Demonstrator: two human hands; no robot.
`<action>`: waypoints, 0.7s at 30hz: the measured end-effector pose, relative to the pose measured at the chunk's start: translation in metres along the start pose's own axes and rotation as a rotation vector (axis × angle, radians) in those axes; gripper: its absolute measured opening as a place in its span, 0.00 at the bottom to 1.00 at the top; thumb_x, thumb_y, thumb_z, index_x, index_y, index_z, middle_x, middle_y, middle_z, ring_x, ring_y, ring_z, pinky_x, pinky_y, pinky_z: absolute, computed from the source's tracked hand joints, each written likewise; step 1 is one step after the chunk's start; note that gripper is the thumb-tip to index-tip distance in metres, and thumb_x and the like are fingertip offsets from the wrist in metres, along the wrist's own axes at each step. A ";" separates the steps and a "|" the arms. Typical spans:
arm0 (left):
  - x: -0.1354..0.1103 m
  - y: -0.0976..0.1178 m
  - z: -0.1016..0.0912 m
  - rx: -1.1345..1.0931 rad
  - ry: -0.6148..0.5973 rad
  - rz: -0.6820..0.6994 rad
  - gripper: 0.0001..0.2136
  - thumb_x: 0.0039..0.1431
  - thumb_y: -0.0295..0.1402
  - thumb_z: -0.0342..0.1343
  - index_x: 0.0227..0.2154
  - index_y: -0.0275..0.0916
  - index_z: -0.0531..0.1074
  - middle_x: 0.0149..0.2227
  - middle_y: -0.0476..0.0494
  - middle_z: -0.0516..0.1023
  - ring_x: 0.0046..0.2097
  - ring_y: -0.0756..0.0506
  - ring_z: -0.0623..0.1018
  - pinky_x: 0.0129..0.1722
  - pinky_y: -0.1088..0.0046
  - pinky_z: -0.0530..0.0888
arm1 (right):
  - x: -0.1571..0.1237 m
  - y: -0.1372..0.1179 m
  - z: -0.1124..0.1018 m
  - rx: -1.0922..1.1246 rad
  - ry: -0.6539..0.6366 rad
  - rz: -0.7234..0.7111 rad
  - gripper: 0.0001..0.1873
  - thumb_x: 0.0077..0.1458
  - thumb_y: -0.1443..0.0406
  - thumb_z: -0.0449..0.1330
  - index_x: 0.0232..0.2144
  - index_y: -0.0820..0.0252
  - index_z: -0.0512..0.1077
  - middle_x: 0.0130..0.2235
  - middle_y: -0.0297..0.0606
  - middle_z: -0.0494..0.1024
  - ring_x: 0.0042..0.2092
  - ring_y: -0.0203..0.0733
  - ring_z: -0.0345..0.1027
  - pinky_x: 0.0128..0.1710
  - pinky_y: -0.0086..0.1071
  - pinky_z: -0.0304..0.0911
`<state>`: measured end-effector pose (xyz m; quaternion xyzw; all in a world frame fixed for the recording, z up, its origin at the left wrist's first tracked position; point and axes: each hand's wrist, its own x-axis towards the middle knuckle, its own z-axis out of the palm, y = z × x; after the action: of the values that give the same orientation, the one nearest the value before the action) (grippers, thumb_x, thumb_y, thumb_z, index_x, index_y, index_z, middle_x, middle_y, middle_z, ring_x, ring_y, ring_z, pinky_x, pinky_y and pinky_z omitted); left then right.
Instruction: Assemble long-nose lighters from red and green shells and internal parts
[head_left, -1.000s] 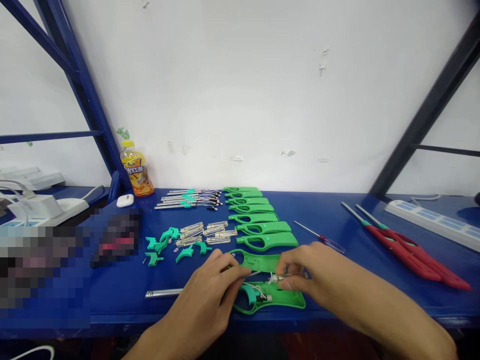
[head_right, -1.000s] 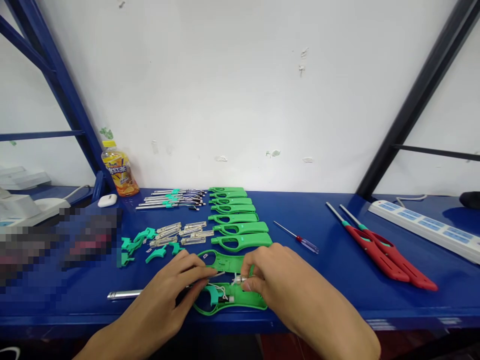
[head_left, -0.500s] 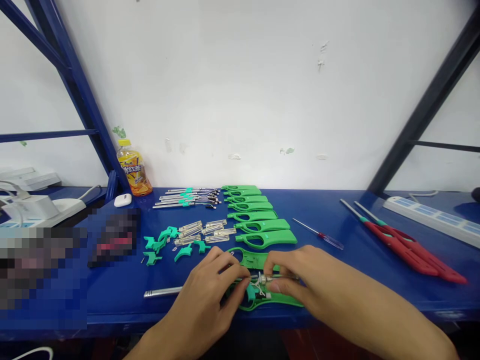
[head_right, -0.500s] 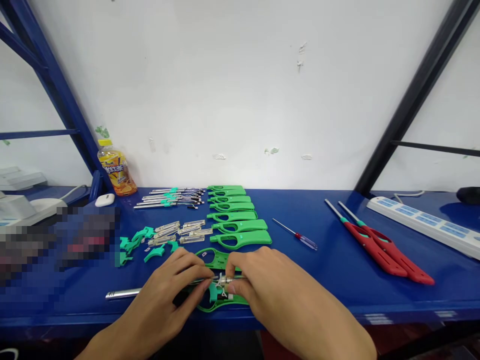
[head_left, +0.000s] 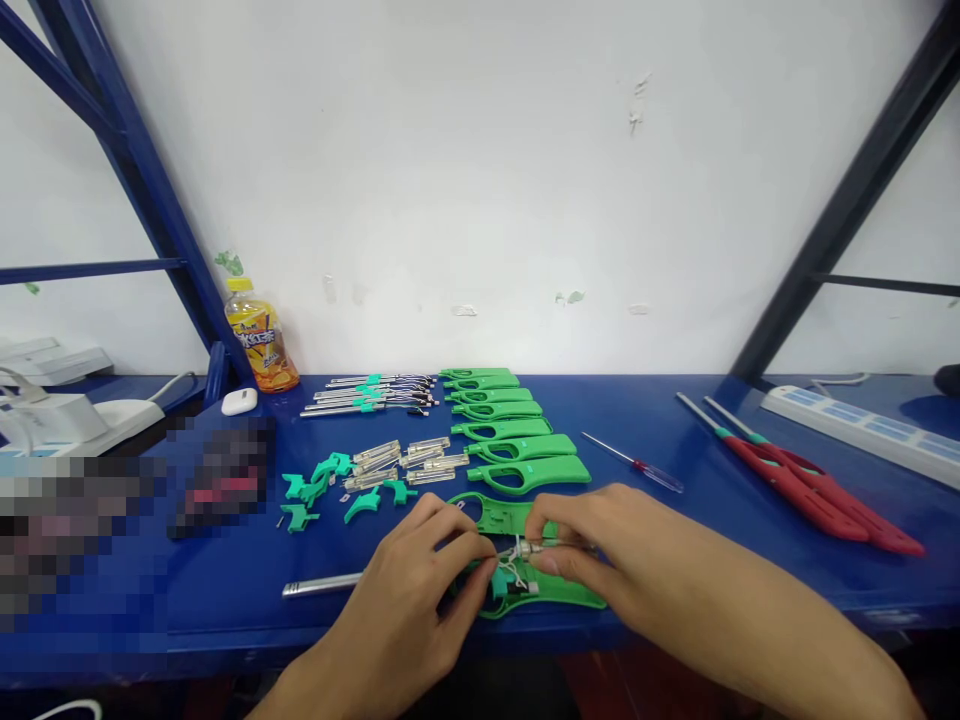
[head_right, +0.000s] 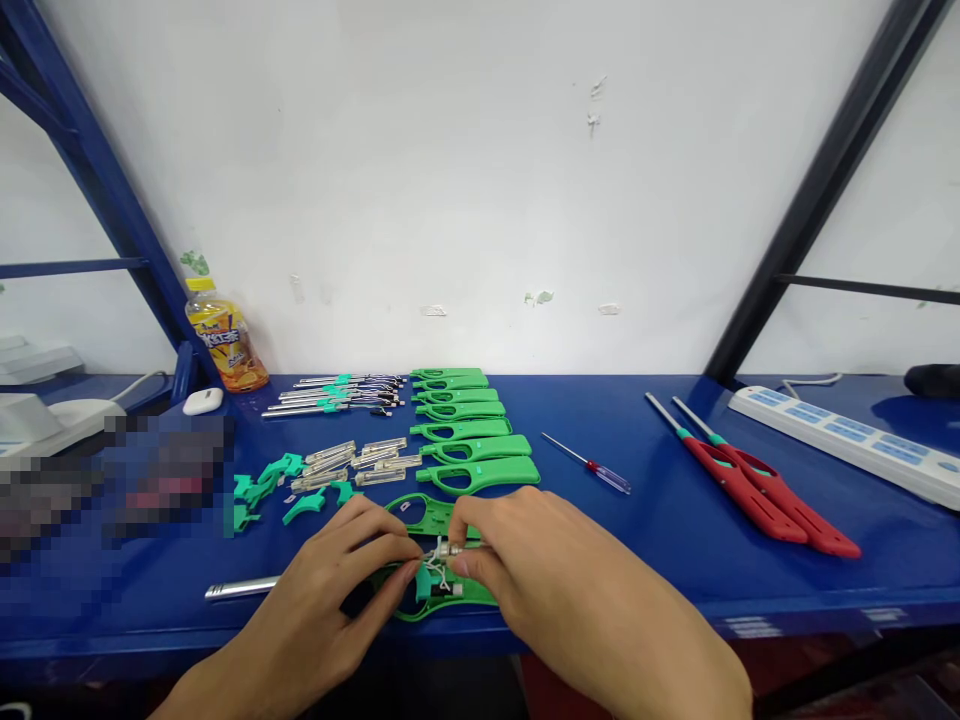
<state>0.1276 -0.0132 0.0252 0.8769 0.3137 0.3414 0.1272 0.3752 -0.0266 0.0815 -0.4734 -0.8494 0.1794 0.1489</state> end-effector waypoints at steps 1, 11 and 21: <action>0.000 0.000 0.000 0.001 0.001 0.001 0.08 0.73 0.24 0.53 0.43 0.41 0.77 0.41 0.44 0.78 0.44 0.42 0.74 0.43 0.63 0.72 | 0.000 0.000 0.000 0.003 0.001 -0.005 0.05 0.72 0.60 0.62 0.40 0.48 0.75 0.37 0.27 0.83 0.38 0.43 0.76 0.33 0.34 0.61; 0.002 0.000 0.001 -0.002 0.061 0.056 0.09 0.72 0.22 0.54 0.42 0.41 0.76 0.39 0.45 0.78 0.41 0.43 0.74 0.41 0.66 0.71 | 0.000 -0.014 -0.006 0.026 -0.063 0.135 0.08 0.73 0.57 0.59 0.40 0.48 0.75 0.38 0.27 0.82 0.41 0.44 0.74 0.37 0.35 0.56; 0.000 -0.001 0.001 -0.005 0.053 0.056 0.08 0.72 0.22 0.54 0.43 0.40 0.76 0.39 0.45 0.78 0.41 0.43 0.74 0.40 0.66 0.72 | -0.001 -0.010 -0.006 0.042 -0.086 0.140 0.08 0.73 0.56 0.59 0.41 0.46 0.76 0.40 0.26 0.82 0.42 0.43 0.74 0.39 0.35 0.57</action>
<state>0.1280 -0.0124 0.0239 0.8755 0.2914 0.3689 0.1115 0.3706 -0.0312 0.0911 -0.5203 -0.8159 0.2273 0.1092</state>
